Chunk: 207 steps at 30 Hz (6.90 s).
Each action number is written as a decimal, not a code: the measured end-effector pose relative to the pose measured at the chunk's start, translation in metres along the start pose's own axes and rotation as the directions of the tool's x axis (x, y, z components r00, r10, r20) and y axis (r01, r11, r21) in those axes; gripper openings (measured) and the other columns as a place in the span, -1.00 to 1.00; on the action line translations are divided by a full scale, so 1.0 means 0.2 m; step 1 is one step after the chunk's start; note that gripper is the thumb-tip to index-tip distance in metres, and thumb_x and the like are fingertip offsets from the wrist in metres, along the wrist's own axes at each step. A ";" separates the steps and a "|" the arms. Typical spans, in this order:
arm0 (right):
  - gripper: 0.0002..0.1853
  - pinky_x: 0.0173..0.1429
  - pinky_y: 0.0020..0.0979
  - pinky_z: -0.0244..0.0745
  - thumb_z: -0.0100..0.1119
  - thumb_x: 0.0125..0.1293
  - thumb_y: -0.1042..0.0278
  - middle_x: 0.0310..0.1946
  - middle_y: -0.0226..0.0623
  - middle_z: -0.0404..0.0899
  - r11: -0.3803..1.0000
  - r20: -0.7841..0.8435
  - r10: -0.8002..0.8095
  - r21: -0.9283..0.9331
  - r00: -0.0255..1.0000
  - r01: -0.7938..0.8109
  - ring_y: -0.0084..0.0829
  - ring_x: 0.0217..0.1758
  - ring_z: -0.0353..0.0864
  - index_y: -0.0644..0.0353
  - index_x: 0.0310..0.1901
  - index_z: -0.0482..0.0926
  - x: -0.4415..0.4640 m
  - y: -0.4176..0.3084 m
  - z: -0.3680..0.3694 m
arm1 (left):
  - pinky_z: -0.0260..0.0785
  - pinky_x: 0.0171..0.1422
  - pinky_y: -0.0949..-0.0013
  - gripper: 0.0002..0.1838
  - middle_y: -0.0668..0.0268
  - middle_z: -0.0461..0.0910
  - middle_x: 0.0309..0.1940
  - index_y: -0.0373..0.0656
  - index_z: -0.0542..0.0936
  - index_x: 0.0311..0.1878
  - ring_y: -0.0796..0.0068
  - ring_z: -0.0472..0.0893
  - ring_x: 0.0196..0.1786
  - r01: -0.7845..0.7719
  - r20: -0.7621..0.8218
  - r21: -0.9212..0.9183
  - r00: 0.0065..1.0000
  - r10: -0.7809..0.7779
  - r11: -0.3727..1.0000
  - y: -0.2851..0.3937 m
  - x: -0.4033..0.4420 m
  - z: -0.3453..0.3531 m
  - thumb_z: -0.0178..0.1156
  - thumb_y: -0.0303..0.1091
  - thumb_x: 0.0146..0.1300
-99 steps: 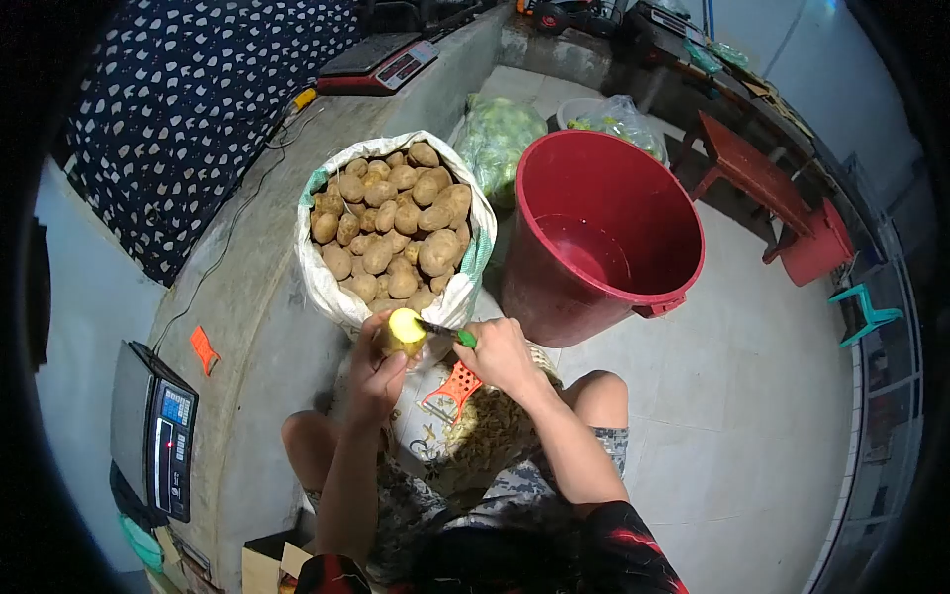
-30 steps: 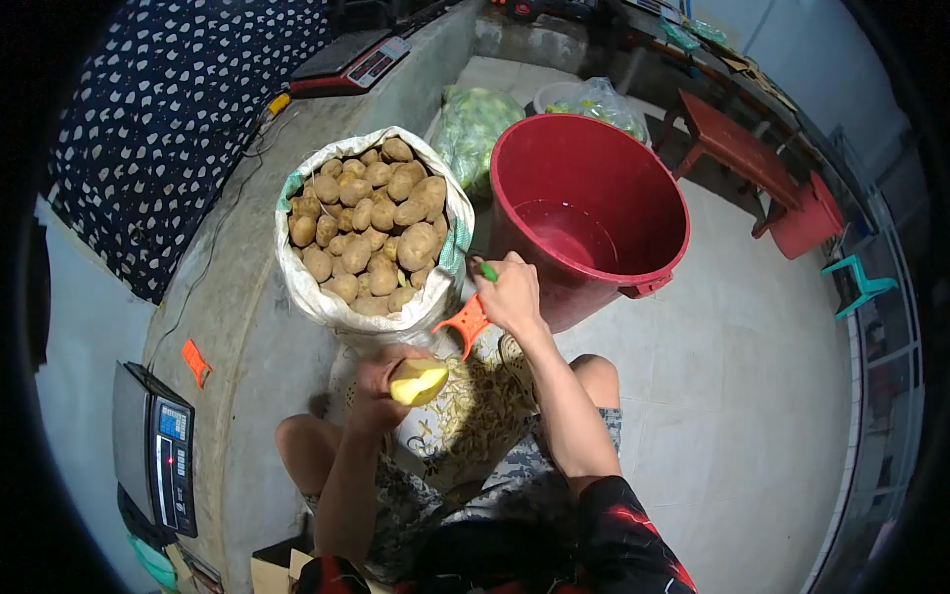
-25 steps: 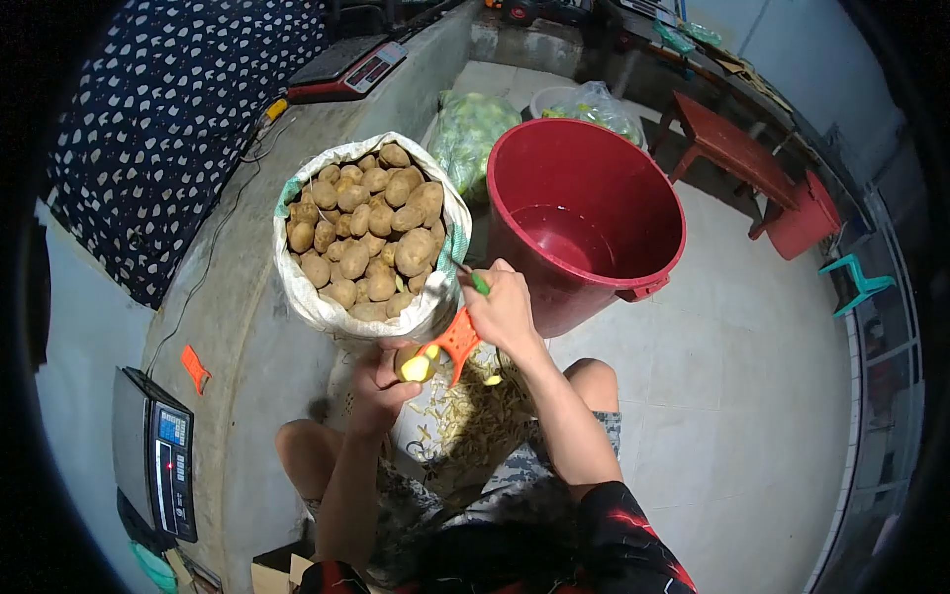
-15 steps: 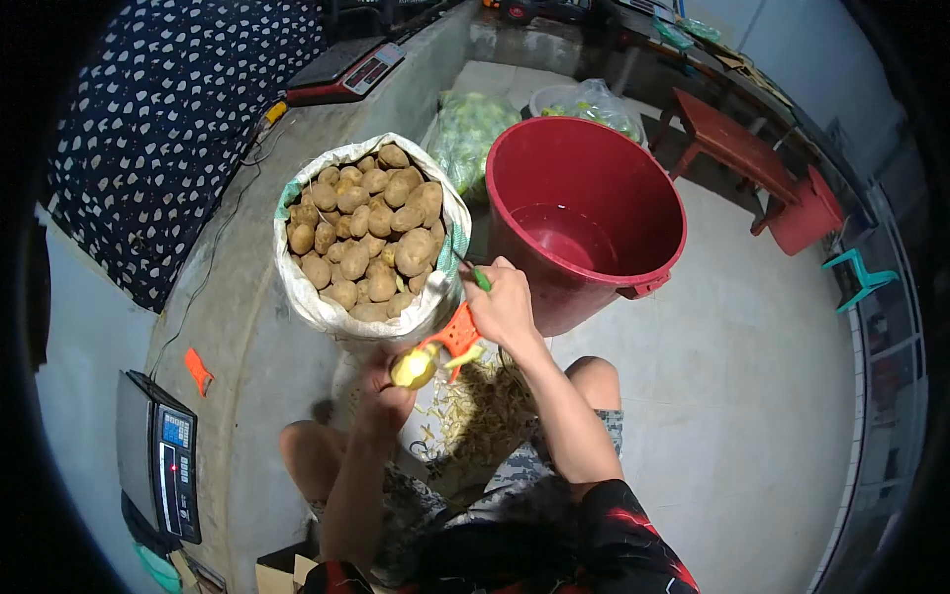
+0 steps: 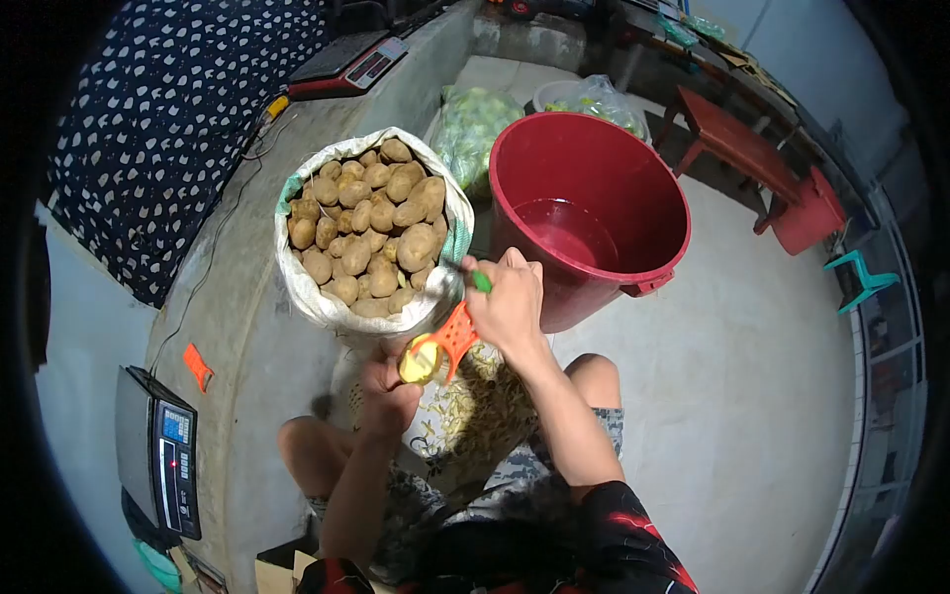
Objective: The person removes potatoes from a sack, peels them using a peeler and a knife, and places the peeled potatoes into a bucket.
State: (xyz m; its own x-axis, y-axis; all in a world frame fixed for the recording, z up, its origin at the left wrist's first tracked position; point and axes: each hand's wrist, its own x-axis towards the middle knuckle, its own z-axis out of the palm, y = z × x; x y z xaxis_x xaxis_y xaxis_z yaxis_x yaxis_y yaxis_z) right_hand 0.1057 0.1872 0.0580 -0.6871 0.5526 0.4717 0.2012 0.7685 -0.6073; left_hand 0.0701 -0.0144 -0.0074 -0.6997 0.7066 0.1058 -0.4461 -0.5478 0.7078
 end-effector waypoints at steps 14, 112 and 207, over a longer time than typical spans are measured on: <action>-0.66 -0.23 -0.06 0.23 0.17 0.29 0.21 -0.61 -0.06 0.44 0.922 0.170 0.366 0.065 0.915 -0.381 -0.05 -0.34 0.52 0.20 -0.58 0.60 0.03 0.25 0.09 | 0.30 0.42 0.17 -0.45 0.18 0.49 0.17 -0.09 0.43 0.03 0.30 0.46 0.32 0.059 0.081 -0.369 0.996 -0.031 0.927 -0.01 0.00 0.01 0.44 -0.54 -0.05; -0.75 -0.36 -0.08 0.30 0.26 0.13 0.30 -0.60 0.04 0.41 0.993 0.007 0.108 0.041 0.994 -0.108 0.02 -0.50 0.45 0.34 -0.53 0.59 0.03 0.17 0.02 | 0.41 0.26 0.34 -0.23 0.24 0.51 0.05 -0.25 0.37 0.27 0.37 0.55 0.13 0.119 0.136 -0.180 0.986 -0.095 0.976 0.05 -0.03 0.06 0.42 -0.54 -0.10; -0.71 -0.42 -0.16 0.21 0.24 0.14 0.32 -0.68 -0.02 0.36 0.921 0.100 0.131 0.355 0.986 -0.159 -0.24 -0.59 0.35 0.38 -0.57 0.51 -0.03 0.04 0.00 | 0.31 0.37 0.29 -0.20 0.25 0.44 0.12 -0.32 0.32 0.31 0.39 0.45 0.23 0.074 0.009 -0.127 0.997 -0.074 0.989 0.02 -0.03 0.05 0.40 -0.55 -0.08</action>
State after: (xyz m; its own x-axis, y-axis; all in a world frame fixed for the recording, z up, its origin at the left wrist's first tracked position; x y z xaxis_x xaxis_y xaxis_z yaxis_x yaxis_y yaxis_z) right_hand 0.1115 0.1901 0.0501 -0.7208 0.6140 0.3217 0.0463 0.5057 -0.8615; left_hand 0.0784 -0.0164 0.0024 -0.6601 0.7488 0.0595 -0.5640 -0.5463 0.6192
